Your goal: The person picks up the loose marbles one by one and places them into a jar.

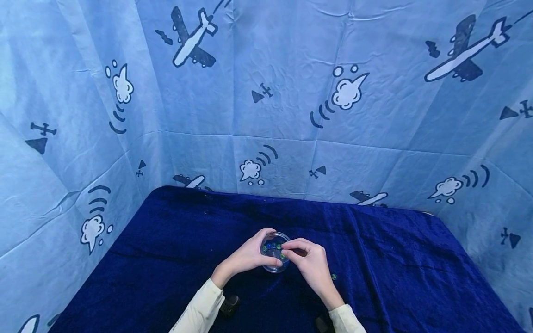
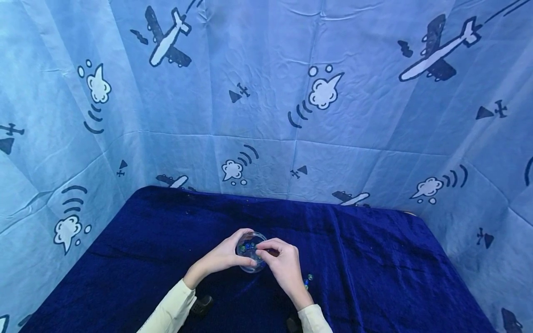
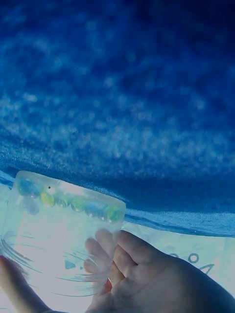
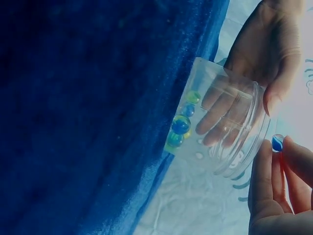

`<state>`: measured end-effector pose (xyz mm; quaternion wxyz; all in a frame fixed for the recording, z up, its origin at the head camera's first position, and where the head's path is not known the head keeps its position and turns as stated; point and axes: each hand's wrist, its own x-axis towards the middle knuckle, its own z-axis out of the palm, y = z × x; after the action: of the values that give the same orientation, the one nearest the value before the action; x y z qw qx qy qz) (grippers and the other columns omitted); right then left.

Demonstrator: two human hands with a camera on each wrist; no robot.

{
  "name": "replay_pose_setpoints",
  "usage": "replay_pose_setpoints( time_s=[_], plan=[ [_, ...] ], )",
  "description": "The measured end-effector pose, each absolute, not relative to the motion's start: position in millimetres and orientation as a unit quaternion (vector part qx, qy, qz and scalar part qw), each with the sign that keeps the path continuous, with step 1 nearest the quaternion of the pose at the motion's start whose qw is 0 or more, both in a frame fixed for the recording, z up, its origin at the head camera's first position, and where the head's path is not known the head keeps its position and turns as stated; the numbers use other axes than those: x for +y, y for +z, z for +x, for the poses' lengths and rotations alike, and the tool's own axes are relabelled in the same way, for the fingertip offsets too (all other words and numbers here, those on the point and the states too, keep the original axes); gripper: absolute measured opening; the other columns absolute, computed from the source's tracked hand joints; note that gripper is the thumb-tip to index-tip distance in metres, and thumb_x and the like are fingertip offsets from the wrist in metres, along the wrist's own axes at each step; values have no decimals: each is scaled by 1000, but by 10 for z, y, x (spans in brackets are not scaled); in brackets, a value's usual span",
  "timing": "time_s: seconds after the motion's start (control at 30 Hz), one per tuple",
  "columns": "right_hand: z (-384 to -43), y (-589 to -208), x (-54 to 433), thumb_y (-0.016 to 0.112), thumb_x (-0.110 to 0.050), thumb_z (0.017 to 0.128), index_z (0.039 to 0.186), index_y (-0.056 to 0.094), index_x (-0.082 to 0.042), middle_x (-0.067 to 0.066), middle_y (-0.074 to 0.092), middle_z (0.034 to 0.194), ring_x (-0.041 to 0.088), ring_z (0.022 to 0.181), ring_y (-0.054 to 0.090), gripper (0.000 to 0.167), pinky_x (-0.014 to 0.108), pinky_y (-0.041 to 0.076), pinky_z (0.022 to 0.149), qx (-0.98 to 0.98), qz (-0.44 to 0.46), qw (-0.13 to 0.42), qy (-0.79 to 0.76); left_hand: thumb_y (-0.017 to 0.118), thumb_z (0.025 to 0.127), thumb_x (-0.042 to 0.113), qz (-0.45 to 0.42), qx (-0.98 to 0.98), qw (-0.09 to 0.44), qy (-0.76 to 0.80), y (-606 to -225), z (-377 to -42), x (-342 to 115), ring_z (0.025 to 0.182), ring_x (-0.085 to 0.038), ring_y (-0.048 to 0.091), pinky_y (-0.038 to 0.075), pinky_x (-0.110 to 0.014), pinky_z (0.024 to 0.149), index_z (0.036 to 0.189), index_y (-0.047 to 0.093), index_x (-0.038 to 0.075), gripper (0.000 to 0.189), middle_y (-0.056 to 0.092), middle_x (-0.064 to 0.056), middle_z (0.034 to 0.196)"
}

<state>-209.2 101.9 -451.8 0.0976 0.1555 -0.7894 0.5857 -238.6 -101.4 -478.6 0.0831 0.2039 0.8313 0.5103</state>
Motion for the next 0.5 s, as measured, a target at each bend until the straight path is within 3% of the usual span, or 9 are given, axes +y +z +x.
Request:
replay_pose_setpoints(
  time_s=[0.5],
  plan=[
    [-2108,-4543,1002,84,-2,84,90,81,-5,0,75,91,9,84,68,8,22,58,76,-796,159,111,573,82,85,33,198,832,86,511,-4767,-2390,-1006,132,-28,53,41,-48,112,153,41,5,85,52,-12,148]
  ],
)
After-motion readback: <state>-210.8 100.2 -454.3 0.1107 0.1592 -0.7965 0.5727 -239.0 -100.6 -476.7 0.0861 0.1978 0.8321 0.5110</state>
